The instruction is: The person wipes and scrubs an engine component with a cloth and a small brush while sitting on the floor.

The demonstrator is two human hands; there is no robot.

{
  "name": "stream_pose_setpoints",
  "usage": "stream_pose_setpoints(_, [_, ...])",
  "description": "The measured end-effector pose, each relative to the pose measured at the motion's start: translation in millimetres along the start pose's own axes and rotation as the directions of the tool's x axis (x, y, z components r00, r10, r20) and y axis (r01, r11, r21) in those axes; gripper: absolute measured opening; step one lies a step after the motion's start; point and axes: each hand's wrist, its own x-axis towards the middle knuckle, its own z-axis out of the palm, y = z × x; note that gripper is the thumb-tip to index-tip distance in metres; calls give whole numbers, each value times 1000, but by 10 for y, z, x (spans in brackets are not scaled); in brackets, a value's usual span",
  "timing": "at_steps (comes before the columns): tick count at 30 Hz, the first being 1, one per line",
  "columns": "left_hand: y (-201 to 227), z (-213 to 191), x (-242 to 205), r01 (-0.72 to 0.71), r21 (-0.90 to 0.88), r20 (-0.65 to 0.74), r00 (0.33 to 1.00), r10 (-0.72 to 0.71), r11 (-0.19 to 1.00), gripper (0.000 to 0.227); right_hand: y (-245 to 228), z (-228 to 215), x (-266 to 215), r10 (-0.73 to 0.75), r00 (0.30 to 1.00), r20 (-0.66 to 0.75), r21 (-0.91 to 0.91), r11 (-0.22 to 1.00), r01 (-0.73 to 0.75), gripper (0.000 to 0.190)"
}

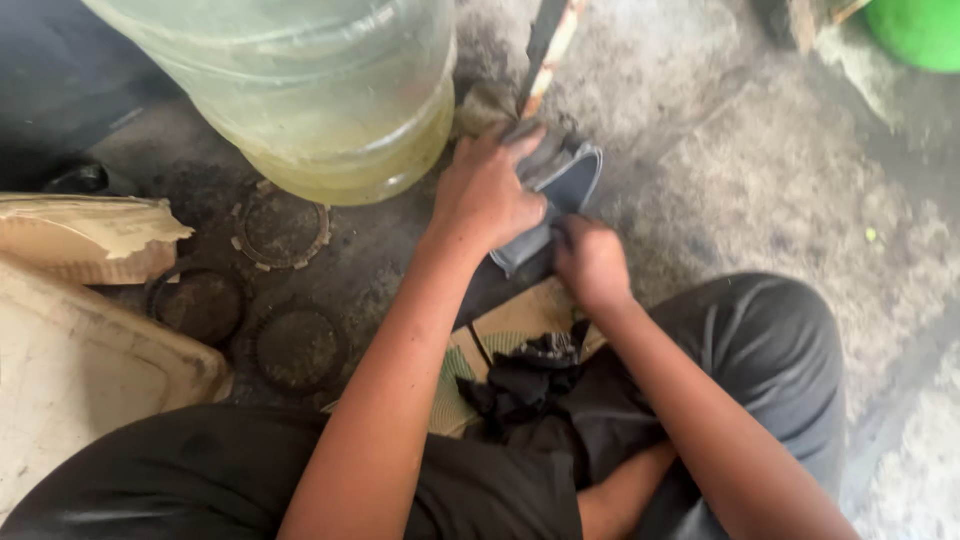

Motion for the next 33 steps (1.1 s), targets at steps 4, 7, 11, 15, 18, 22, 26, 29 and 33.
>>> stream_pose_setpoints(4, [60, -67, 46, 101, 5, 71, 992, -101, 995, 77, -183, 150, -346, -153, 980, 130, 82, 986, 143, 30])
stream_pose_setpoints(7, [93, -71, 18, 103, 8, 90, 991, -104, 995, 80, 39, 11, -145, -84, 994, 72, -16, 996, 85, 27])
stream_pose_setpoints(11, [142, -77, 19, 134, 16, 120, 984, -135, 991, 82, -132, 117, -366, -191, 981, 26, 57, 980, 190, 20])
stream_pose_setpoints(15, [103, -90, 23, 85, 34, 109, 990, -88, 996, 80, 61, -38, -167, -58, 973, 222, -129, 988, 89, 21])
stream_pose_setpoints(18, [106, -36, 22, 107, 42, 98, 989, -111, 993, 85, 113, 0, -86, -195, 979, 51, -116, 973, 200, 22])
stream_pose_setpoints(22, [129, -55, 38, 115, 27, 79, 990, -117, 993, 80, -69, 140, -402, -268, 963, 36, -15, 963, 269, 19])
stream_pose_setpoints(26, [106, -25, -16, 95, 19, 49, 994, -95, 995, 81, 181, 142, -226, -137, 969, 204, -316, 928, 198, 23])
stream_pose_setpoints(29, [151, -38, -14, 117, 19, 60, 991, -117, 993, 81, -22, 175, -465, -294, 940, 174, -209, 922, 327, 38])
stream_pose_setpoints(33, [114, -18, -17, 106, -3, 33, 994, -106, 994, 74, 69, 2, -191, -26, 962, 273, -389, 912, 134, 34])
